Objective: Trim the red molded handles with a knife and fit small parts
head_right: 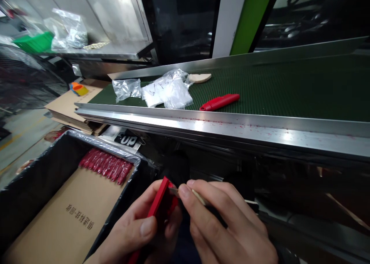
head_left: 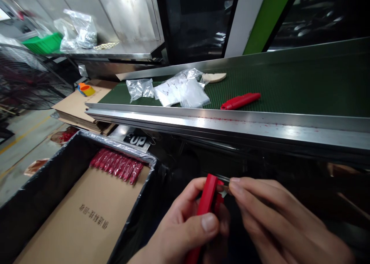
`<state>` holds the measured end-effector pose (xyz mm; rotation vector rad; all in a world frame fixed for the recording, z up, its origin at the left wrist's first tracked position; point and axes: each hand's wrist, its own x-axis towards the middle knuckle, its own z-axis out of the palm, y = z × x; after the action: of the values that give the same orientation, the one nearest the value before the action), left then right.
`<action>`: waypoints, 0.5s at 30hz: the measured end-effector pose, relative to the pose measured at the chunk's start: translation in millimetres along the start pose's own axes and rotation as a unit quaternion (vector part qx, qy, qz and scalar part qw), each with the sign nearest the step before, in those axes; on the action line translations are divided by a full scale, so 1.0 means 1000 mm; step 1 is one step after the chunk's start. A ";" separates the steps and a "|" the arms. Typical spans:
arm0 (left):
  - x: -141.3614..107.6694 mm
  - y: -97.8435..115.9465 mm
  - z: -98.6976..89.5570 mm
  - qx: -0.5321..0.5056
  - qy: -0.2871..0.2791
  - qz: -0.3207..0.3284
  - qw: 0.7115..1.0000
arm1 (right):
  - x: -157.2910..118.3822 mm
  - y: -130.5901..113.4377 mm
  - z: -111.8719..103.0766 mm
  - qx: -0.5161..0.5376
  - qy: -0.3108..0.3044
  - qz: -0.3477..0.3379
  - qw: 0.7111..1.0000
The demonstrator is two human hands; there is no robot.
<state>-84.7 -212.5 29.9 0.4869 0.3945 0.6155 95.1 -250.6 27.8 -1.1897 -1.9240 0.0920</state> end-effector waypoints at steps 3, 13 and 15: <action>-0.001 0.001 0.000 -0.001 -0.006 0.012 1.000 | 0.001 0.004 0.002 -0.020 -0.005 0.002 1.000; -0.001 -0.008 -0.009 -0.088 -0.054 -0.036 0.994 | 0.007 0.012 -0.006 -0.004 0.010 -0.003 1.000; -0.004 -0.006 -0.007 -0.098 -0.016 -0.059 0.993 | 0.009 0.012 -0.008 0.010 -0.021 -0.022 0.999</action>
<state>-88.2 -217.0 21.7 0.2828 0.3258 0.5251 107.7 -239.7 33.2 -1.1401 -1.9793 0.1141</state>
